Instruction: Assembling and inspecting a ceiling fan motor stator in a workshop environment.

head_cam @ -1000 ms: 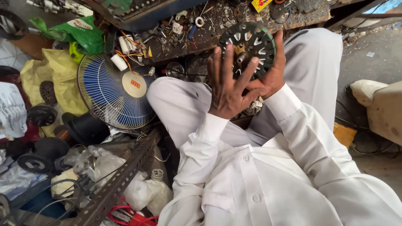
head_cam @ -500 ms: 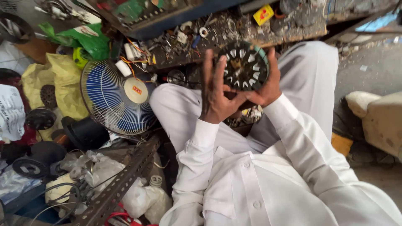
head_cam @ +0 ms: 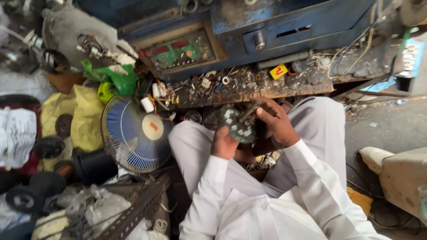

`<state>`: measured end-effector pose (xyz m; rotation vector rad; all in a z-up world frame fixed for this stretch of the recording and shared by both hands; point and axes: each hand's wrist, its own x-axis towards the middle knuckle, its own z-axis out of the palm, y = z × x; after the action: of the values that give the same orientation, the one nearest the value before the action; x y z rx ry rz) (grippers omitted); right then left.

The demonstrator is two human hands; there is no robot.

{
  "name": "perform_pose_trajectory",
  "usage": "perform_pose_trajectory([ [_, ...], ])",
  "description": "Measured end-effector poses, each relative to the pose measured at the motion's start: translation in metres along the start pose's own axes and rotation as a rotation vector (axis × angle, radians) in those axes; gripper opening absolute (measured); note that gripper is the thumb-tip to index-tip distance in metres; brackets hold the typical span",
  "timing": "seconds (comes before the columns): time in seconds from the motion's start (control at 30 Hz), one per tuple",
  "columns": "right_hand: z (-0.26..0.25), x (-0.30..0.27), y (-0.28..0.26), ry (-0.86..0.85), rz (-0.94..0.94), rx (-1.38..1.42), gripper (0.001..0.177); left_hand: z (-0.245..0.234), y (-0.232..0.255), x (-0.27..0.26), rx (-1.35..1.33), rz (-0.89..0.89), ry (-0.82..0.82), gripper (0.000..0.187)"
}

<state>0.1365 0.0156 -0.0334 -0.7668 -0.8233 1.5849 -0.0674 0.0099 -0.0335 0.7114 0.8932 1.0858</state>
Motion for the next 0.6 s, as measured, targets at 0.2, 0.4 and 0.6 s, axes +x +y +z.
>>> perform_pose_trajectory([
  [0.2,-0.008,0.001,0.021,0.041,0.197,-0.31,0.026,-0.014,0.033,-0.011,-0.067,-0.016,-0.182,0.106],
  [0.4,0.001,-0.008,0.02,-0.039,0.132,-0.076,0.025,-0.031,0.013,0.01,-0.032,-0.017,-0.301,0.11],
  [0.6,0.018,-0.036,-0.009,0.238,-0.095,-0.329,0.024,-0.025,0.0,0.028,-0.303,-0.181,-0.465,0.1],
])
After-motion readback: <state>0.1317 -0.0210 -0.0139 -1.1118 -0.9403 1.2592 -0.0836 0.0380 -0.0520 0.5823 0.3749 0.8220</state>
